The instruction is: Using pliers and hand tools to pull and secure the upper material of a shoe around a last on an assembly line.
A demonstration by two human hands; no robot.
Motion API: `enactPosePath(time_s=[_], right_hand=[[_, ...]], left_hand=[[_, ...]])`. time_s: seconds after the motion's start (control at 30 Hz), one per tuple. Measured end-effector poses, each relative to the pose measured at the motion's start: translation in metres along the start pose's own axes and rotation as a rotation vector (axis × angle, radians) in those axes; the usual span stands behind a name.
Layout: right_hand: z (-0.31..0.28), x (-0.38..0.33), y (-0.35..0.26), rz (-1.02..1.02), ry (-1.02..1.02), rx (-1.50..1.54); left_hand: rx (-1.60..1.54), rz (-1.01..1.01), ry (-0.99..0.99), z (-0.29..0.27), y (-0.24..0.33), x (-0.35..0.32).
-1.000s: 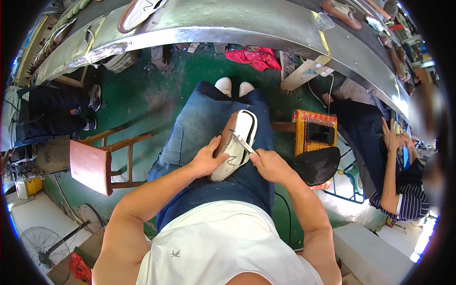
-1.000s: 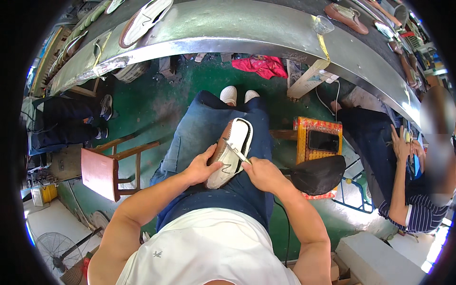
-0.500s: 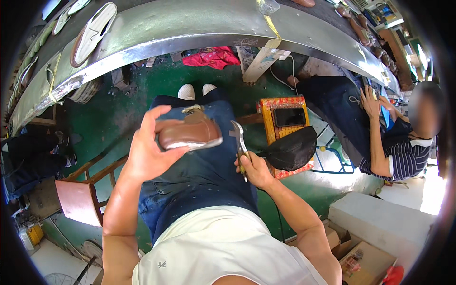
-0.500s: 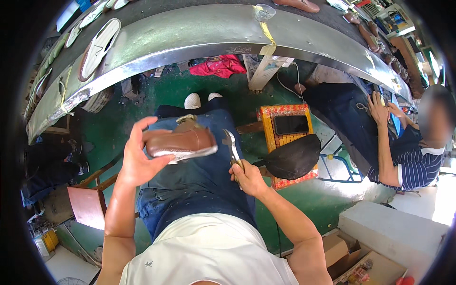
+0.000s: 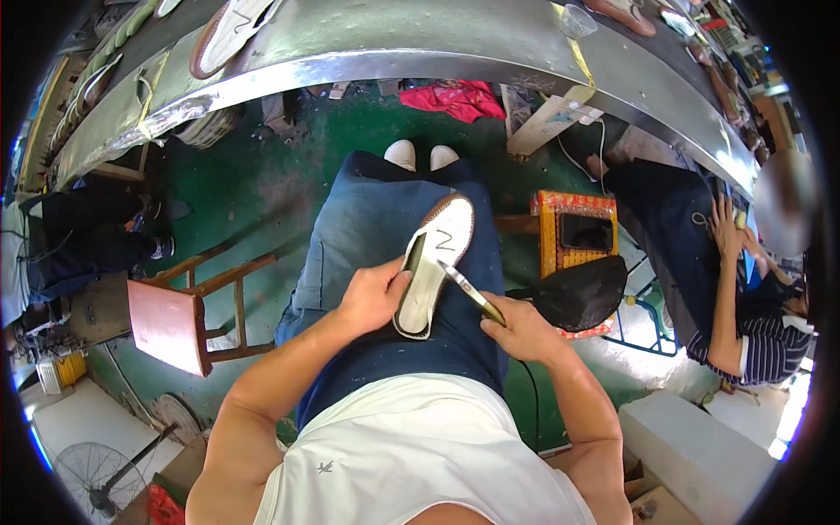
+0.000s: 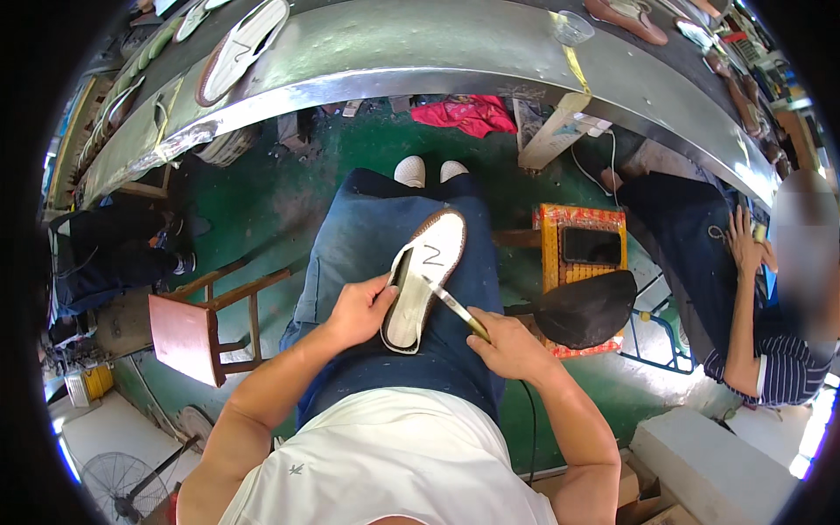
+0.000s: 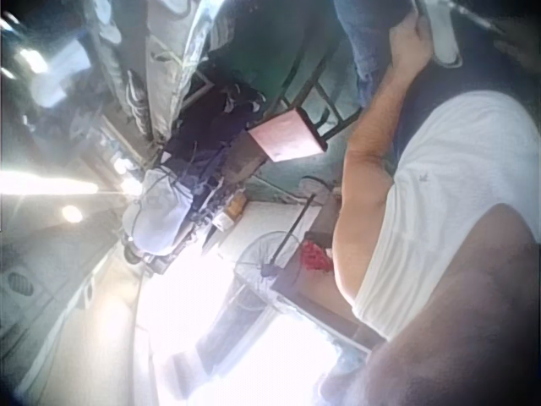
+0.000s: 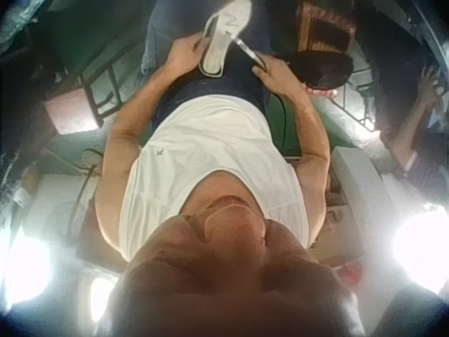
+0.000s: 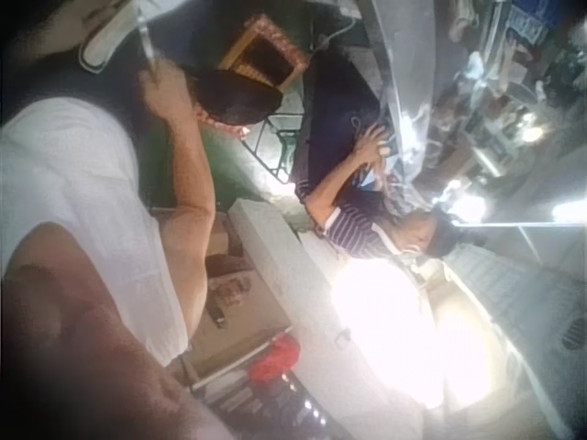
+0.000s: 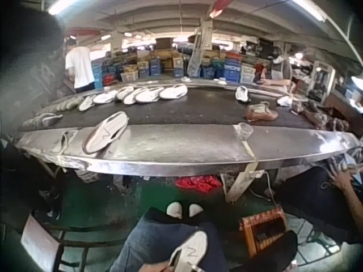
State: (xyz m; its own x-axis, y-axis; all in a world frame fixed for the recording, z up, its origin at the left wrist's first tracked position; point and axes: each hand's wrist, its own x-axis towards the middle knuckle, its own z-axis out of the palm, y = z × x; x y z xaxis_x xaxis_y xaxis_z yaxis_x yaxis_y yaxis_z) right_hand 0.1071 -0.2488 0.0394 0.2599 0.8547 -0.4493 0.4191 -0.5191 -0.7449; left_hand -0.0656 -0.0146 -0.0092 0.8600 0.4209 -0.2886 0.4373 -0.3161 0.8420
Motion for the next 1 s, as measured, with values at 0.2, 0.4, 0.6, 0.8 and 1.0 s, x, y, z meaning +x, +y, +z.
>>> enactPosePath(time_s=[0.2,0.4,0.6,0.8,1.0], right_hand=[[-0.025,0.032,-0.032,-0.089,-0.135,-0.221],[-0.039,0.053,-0.065,0.026,-0.301,-0.465],[0.023,0.05,-0.017,0.06,-0.048,-0.172],[0.019,0.042,-0.003,-0.007,0.018,-0.032],[-0.008,0.059,-0.006,-0.132,0.166,-0.43]], left_hand=[[0.201,0.347,0.166,0.013,0.001,-0.008],[-0.699,0.008,0.115,0.047,-0.057,0.012],[-1.115,-0.106,-0.23,0.036,-0.05,0.024],[-0.96,-0.143,-0.168,0.046,-0.05,0.036],[-0.528,-0.04,0.049,0.068,-0.068,0.038]])
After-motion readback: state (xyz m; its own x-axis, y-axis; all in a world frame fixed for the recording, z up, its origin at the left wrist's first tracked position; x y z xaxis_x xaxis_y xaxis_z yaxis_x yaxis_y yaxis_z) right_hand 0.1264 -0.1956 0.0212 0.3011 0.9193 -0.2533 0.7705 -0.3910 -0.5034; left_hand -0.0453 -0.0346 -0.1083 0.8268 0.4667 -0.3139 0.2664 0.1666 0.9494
